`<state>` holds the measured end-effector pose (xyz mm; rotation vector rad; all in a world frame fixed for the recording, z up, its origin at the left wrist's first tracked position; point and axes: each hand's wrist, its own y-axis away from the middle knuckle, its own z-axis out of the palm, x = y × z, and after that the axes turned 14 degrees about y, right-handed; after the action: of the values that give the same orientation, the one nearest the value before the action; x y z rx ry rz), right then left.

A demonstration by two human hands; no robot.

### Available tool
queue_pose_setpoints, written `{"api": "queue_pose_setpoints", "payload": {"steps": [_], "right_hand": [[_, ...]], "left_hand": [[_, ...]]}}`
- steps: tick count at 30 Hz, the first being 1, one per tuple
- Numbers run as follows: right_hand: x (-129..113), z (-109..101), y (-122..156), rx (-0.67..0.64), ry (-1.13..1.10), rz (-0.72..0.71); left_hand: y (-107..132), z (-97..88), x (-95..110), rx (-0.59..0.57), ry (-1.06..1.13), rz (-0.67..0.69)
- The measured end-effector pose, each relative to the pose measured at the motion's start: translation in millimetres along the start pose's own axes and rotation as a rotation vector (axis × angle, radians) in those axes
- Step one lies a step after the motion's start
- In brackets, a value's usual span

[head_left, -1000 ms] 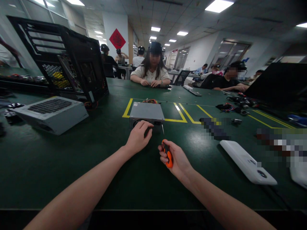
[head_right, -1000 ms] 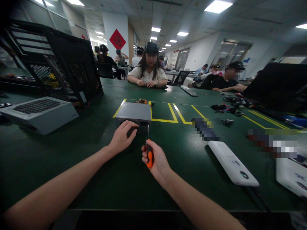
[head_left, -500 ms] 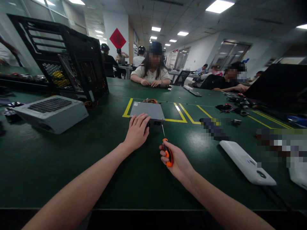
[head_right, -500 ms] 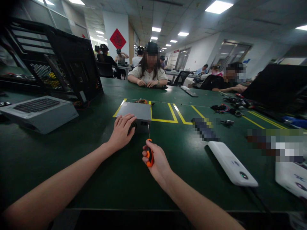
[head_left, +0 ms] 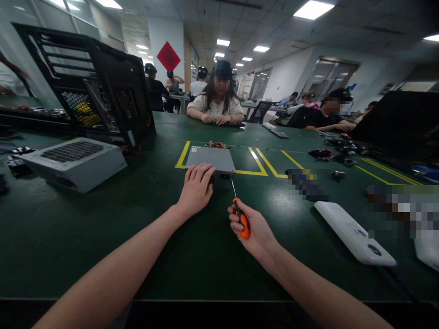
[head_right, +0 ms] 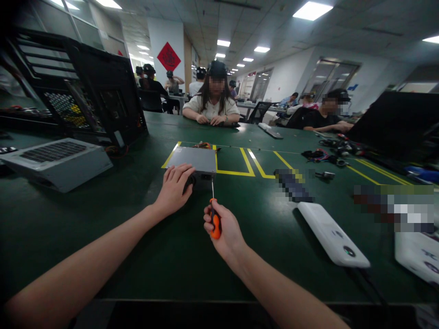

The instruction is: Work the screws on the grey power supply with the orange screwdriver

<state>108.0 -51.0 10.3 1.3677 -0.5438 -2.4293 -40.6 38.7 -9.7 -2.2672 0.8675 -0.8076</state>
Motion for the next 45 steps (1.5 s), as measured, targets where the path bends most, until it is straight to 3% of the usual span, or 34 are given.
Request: {"api": "queue_pose_setpoints", "payload": {"steps": [3, 9, 21, 27, 33, 39, 45], "right_hand": [[-0.2, -0.1, -0.1, -0.047, 0.041, 0.027], [0.7, -1.4, -2.0, 0.019, 0.021, 0.002], [0.1, 0.3, -0.4, 0.020, 0.025, 0.013], [-1.1, -0.7, 1.0, -0.033, 0.041, 0.023], [0.1, -2.2, -0.8, 0.035, 0.024, -0.008], [0.4, -3.3, -1.5, -0.034, 0.030, 0.029], [2.4, -4.1, -2.5, 0.023, 0.026, -0.016]], "left_hand": [[0.1, 0.0, 0.1, -0.003, -0.002, -0.002], [0.0, -1.2, -0.1, -0.019, -0.041, 0.005], [0.3, -0.7, -0.8, -0.017, -0.070, 0.007], [0.5, -1.4, -0.4, -0.020, -0.075, 0.000], [0.4, -0.3, -0.9, -0.020, -0.079, 0.003], [-0.1, -0.2, 0.1, -0.006, -0.075, -0.002], [-0.2, 0.7, 0.2, 0.000, -0.065, -0.003]]}}
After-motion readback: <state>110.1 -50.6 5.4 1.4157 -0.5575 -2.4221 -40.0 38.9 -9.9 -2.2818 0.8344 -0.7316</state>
